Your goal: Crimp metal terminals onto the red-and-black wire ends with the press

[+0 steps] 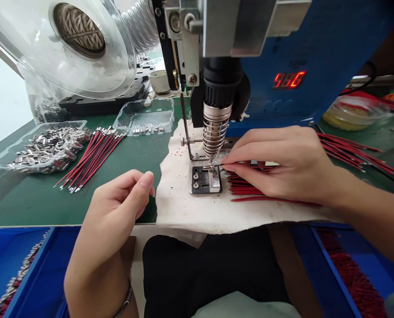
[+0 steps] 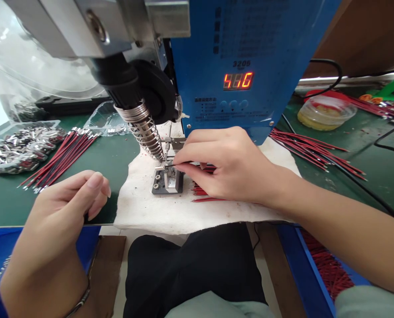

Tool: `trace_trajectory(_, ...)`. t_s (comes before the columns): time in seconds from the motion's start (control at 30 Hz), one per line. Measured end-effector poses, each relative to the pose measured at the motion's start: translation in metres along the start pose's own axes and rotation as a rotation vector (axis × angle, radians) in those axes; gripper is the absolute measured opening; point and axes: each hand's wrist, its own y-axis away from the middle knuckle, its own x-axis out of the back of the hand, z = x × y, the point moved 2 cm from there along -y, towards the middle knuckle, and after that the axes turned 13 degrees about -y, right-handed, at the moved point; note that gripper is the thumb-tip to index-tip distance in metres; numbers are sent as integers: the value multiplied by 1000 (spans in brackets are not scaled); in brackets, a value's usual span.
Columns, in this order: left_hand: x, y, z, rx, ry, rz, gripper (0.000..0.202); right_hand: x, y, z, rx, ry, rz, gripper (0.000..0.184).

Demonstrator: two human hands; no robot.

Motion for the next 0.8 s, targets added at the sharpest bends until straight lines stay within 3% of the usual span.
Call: trace_trajectory(0.8, -2, 2, 1, -30, 15, 61, 52, -1, 1, 1, 5, -17, -4, 18)
